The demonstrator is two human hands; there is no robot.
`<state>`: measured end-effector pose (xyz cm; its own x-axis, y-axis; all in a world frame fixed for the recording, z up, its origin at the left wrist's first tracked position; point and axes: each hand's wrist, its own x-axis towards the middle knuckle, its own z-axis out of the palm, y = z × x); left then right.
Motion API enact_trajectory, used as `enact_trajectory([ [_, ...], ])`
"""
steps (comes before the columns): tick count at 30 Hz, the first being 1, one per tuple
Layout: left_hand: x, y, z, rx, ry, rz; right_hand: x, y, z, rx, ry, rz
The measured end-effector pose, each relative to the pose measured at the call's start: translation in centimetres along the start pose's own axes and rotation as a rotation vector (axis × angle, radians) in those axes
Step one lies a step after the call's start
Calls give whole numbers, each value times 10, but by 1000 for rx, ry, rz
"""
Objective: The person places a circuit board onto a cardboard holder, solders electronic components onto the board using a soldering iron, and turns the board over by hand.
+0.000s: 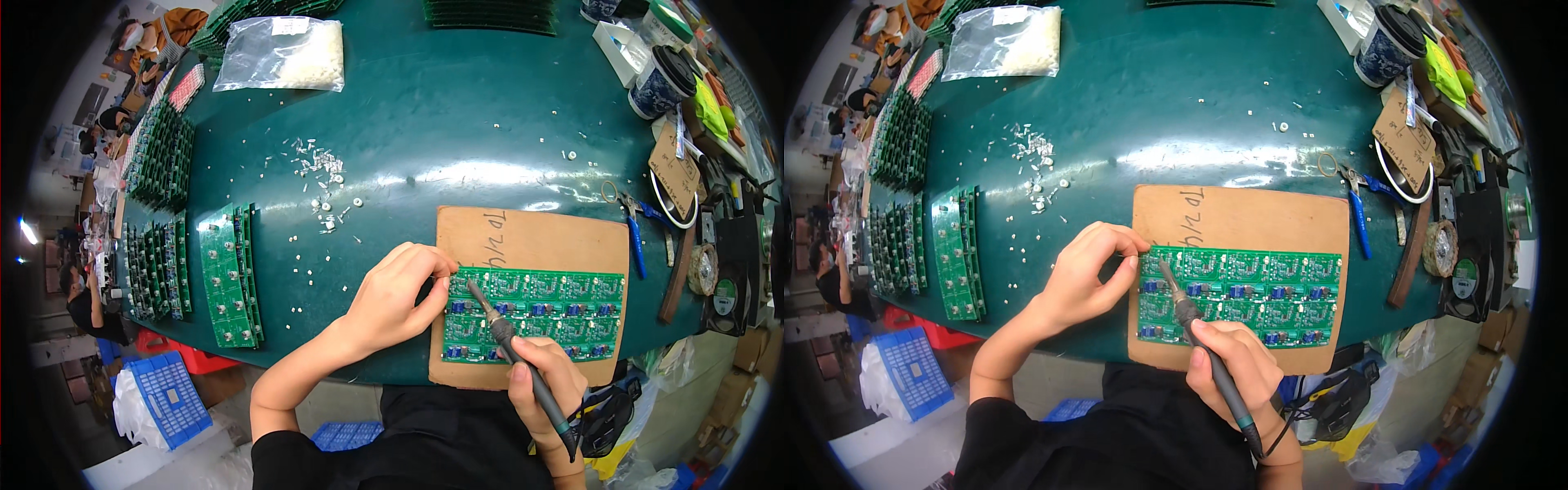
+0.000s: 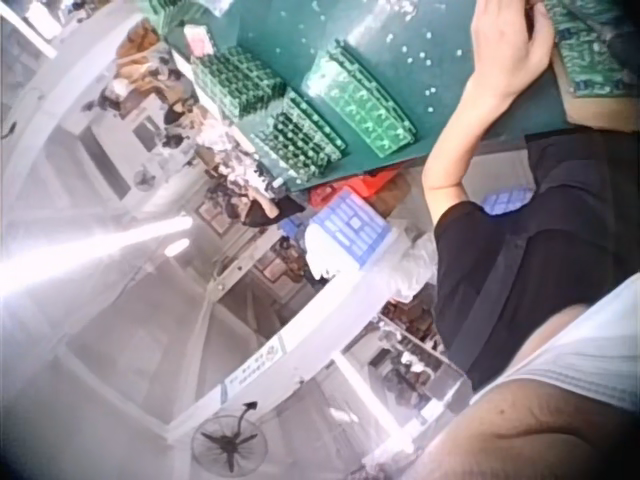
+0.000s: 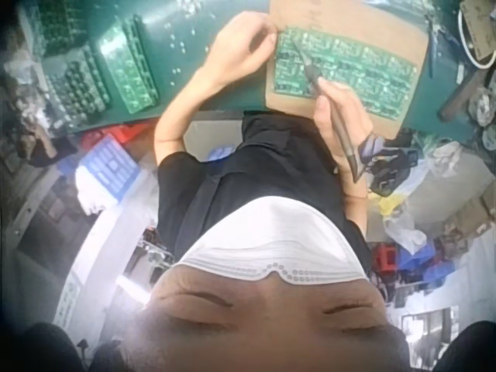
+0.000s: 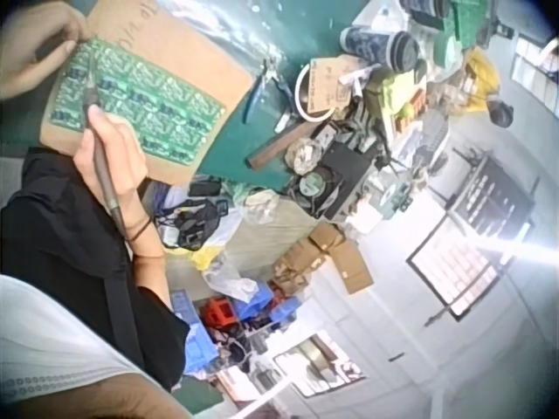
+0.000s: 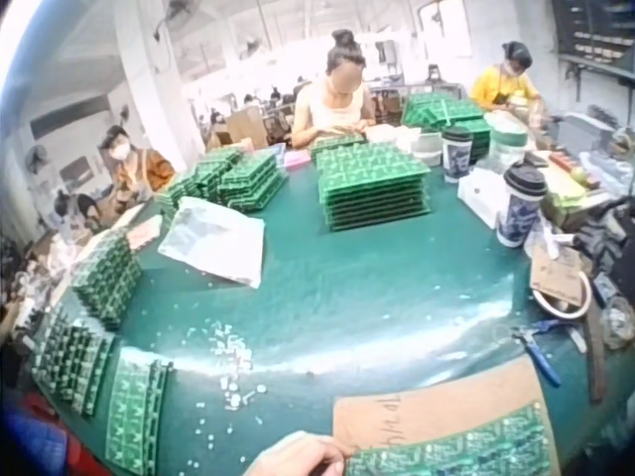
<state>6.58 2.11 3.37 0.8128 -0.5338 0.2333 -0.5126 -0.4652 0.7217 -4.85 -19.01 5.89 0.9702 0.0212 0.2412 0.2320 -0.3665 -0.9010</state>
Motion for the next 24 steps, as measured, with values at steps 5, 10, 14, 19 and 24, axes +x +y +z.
enact_trajectory([
  [5,0,-4,5,-5,36,-16,0,3,7,-47,20,-38],
  [10,0,-4,6,46,44,43,5,-3,15,-179,3,-189],
  [14,-1,-6,7,39,69,64,5,-3,17,-215,2,-210],
  [19,2,-3,11,177,100,146,9,-5,14,-149,7,-134],
  [24,2,-2,10,207,106,175,6,-6,9,-126,24,-136],
])
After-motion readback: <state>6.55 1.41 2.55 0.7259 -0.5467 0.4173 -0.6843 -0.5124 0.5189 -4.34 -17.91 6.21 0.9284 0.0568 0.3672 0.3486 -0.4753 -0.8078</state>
